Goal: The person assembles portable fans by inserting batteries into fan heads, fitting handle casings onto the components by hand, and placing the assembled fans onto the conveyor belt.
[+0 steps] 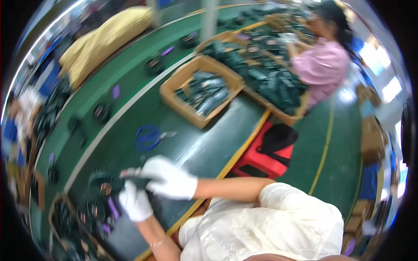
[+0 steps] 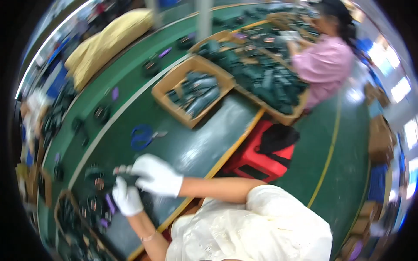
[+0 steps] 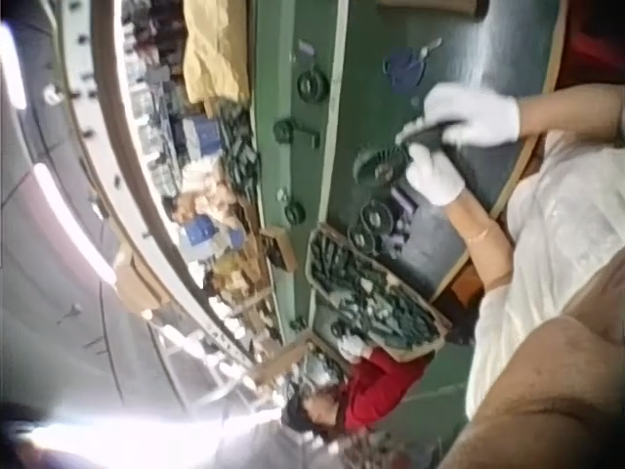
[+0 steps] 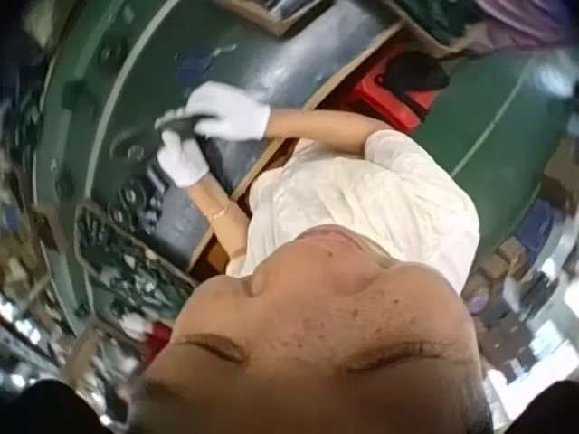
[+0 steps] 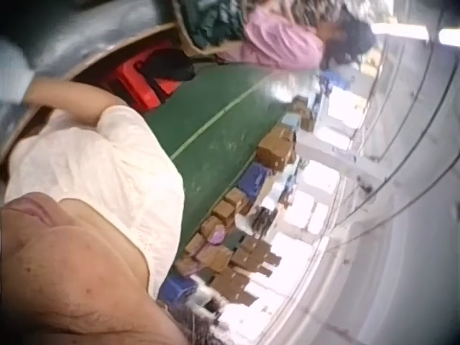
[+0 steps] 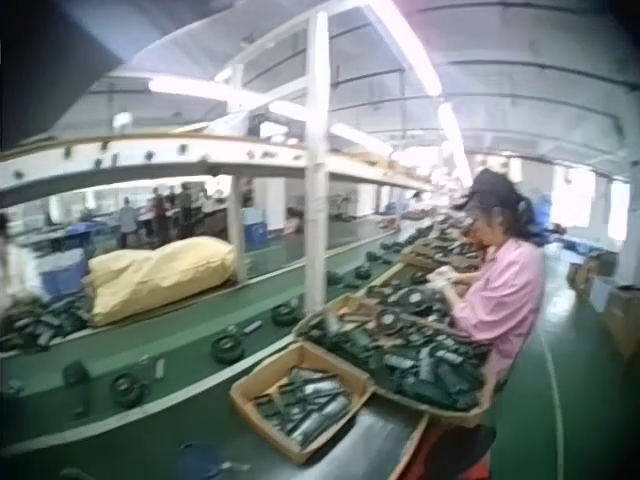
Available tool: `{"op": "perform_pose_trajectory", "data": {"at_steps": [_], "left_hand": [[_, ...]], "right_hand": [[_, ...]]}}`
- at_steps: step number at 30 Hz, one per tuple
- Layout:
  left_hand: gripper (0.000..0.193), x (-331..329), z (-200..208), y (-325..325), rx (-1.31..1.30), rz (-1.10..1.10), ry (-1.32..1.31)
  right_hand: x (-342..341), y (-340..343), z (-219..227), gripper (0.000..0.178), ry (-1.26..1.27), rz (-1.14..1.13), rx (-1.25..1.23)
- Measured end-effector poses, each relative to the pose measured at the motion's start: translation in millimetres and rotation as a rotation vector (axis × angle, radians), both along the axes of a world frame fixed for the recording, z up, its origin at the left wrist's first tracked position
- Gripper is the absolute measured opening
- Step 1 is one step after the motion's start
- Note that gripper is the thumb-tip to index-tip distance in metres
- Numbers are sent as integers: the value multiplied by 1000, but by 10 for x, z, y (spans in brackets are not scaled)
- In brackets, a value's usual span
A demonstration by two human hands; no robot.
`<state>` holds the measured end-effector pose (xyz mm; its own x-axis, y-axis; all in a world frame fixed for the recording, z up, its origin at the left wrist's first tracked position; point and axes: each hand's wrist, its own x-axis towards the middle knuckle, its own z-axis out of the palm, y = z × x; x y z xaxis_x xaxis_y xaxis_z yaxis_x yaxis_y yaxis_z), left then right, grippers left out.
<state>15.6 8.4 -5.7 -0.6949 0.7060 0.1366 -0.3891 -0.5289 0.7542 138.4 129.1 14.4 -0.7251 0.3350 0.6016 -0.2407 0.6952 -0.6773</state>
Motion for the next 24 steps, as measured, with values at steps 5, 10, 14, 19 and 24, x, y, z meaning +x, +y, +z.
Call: {"op": "perform_pose_trajectory", "data": {"at_steps": [5, 10, 14, 19, 24], "left_hand": [[36, 45, 8, -30, -310, -52, 183], [37, 104, 82, -47, -192, -94, -70], [47, 49, 30, -102, -111, -175, -50], [56, 37, 68, -54, -127, -250, 32], [61, 127, 159, -53, -77, -237, -95]], "right_hand": [[135, 82, 67, 27, -674, 229, -733], [17, -20, -24, 34, -643, 170, -490], [87, 35, 136, 38, -730, 360, -583], [64, -43, -71, 39, -680, 173, -245], [118, 9, 5, 39, -714, 372, -798]]}}
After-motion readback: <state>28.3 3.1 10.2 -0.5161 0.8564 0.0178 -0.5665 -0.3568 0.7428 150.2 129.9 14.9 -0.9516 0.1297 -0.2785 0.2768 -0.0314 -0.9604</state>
